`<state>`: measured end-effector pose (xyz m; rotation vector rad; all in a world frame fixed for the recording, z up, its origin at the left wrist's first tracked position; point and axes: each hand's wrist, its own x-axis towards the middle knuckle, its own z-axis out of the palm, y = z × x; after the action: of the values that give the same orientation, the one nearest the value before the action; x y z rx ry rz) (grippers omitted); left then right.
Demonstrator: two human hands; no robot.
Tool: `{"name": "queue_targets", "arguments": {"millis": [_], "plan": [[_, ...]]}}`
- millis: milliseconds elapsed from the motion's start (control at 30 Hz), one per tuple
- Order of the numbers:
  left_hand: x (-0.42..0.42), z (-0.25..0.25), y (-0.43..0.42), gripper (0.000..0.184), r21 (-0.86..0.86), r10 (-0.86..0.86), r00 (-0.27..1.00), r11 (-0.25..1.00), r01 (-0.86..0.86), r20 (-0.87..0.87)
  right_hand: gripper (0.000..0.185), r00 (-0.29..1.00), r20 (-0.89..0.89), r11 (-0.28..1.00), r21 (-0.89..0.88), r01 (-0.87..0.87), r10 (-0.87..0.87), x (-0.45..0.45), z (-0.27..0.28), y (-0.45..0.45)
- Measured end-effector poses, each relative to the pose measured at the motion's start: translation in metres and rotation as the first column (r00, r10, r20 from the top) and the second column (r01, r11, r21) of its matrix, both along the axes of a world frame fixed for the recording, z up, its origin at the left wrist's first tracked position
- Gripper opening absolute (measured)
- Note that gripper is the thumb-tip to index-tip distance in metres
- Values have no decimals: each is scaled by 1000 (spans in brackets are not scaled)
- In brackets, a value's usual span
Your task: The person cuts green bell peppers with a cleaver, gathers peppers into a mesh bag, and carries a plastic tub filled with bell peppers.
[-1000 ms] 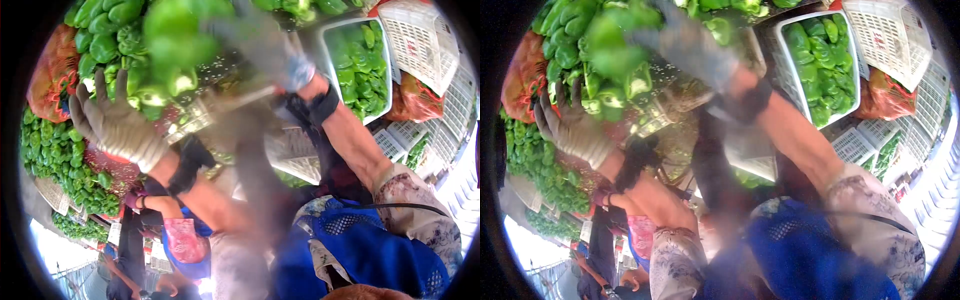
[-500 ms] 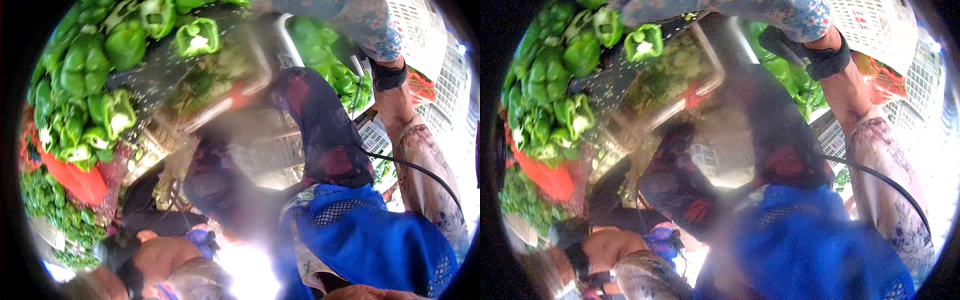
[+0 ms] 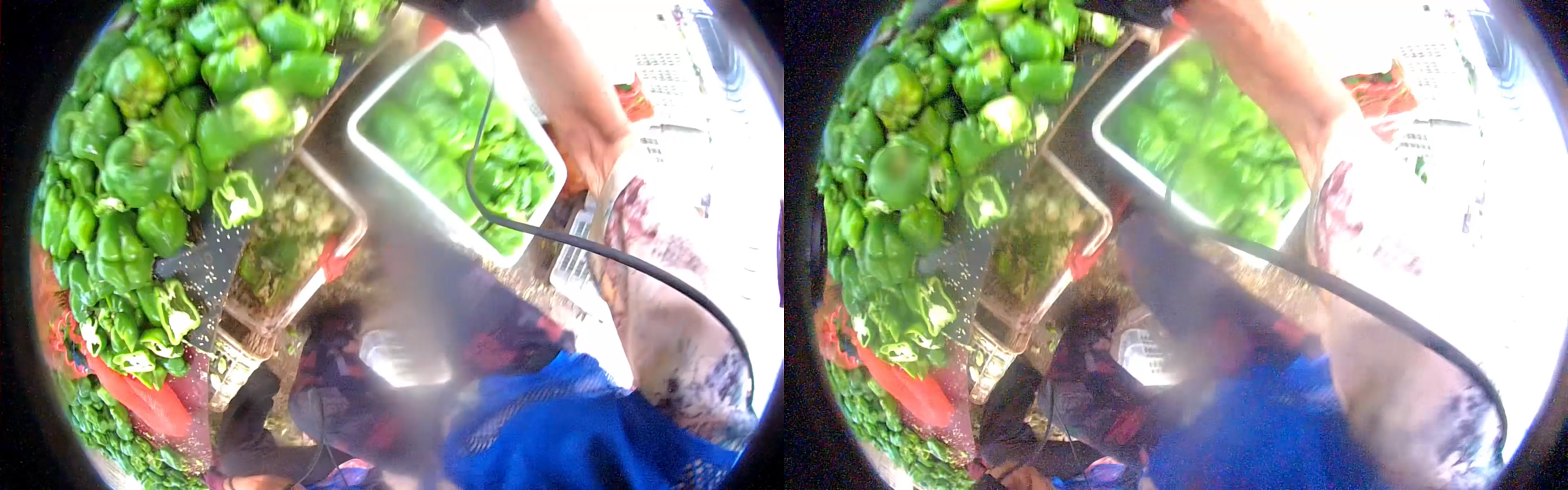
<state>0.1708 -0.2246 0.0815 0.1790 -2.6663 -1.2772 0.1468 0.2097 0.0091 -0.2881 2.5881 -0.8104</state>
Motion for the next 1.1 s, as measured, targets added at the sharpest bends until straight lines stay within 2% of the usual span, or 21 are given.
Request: {"name": "queue_targets", "arguments": {"millis": [167, 267, 300, 367, 400, 467, 500, 533, 567, 600, 633, 667, 700, 733, 800, 833, 933, 1000, 1067, 1100], "plan": [[8, 6, 50, 46, -50, -156, 966, 984, 170, 208, 33, 967, 196, 964, 241, 114, -163, 75, -9, 116], [19, -30, 86, 48, -125, -254, 865, 933, 336, 432, 36, 929, 288, 929, 349, 125, -233, 174, -59, 127], [23, -51, 100, 48, -155, -264, 819, 908, 389, 509, 37, 924, 276, 913, 381, 146, -263, 210, -74, 120], [31, -107, 132, 49, -246, -215, 709, 838, 487, 672, 76, 941, 201, 870, 470, 150, -271, 263, -97, 100], [35, -132, 140, 49, -307, -175, 665, 783, 541, 726, 83, 892, 291, 814, 566, 131, -345, 280, -111, 92], [53, -193, 136, 44, -418, -146, 644, 650, 635, 751, 87, 972, 73, 692, 715, 105, -222, 336, -178, 94], [65, -225, 131, 38, -467, -153, 648, 575, 672, 746, 62, 949, -13, 711, 659, 245, -316, 318, -136, 71], [75, -249, 125, 33, -523, -162, 662, 488, 698, 732, 59, 940, 26, 689, 687, 231, -341, 316, -142, 63], [80, -266, 115, 29, -508, -203, 649, 471, 721, 733, 57, 901, 140, 671, 716, 194, -411, 308, -135, 53], [82, -272, 108, 26, -504, -242, 650, 461, 730, 721, 55, 852, 231, 653, 740, 159, -469, 295, -127, 44], [89, -272, 107, 24, -480, -268, 684, 543, 689, 678, 52, 827, 329, 673, 735, 79, -456, 286, -123, 38], [92, -275, 112, 23, -506, -257, 683, 506, 698, 684, 49, 796, 406, 682, 732, 11, -449, 278, -118, 41], [100, -276, 116, 22, -528, -242, 678, 470, 708, 694, 47, 893, 301, 694, 720, 16, -334, 293, -133, 53], [111, -277, 116, 22, -538, -224, 662, 428, 726, 715, 43, 931, 187, 705, 703, 97, -314, 307, -151, 64], [131, -267, 119, 22, -523, -256, 644, 408, 748, 721, 38, 956, -27, 742, 624, 246, -294, 314, -152, 62], [137, -264, 124, 23, -511, -256, 636, 416, 752, 728, 32, 956, -25, 780, 572, 252, -291, 318, -149, 65], [145, -273, 120, 31, -500, -253, 628, 422, 756, 736, 24, 901, 175, 801, 545, 246, -396, 301, -125, 57], [144, -265, 127, 29, -464, -252, 608, 452, 762, 753, 19, 946, 9, 827, 489, 279, -324, 315, -143, 65], [137, -260, 131, 29, -492, -283, 619, 408, 769, 733, 30, 927, -240, 838, 405, 364, -287, 332, -155, 68], [144, -252, 126, 29, -485, -294, 599, 379, 788, 745, 18, 927, -172, 853, 363, 374, -333, 337, -159, 67]]}}
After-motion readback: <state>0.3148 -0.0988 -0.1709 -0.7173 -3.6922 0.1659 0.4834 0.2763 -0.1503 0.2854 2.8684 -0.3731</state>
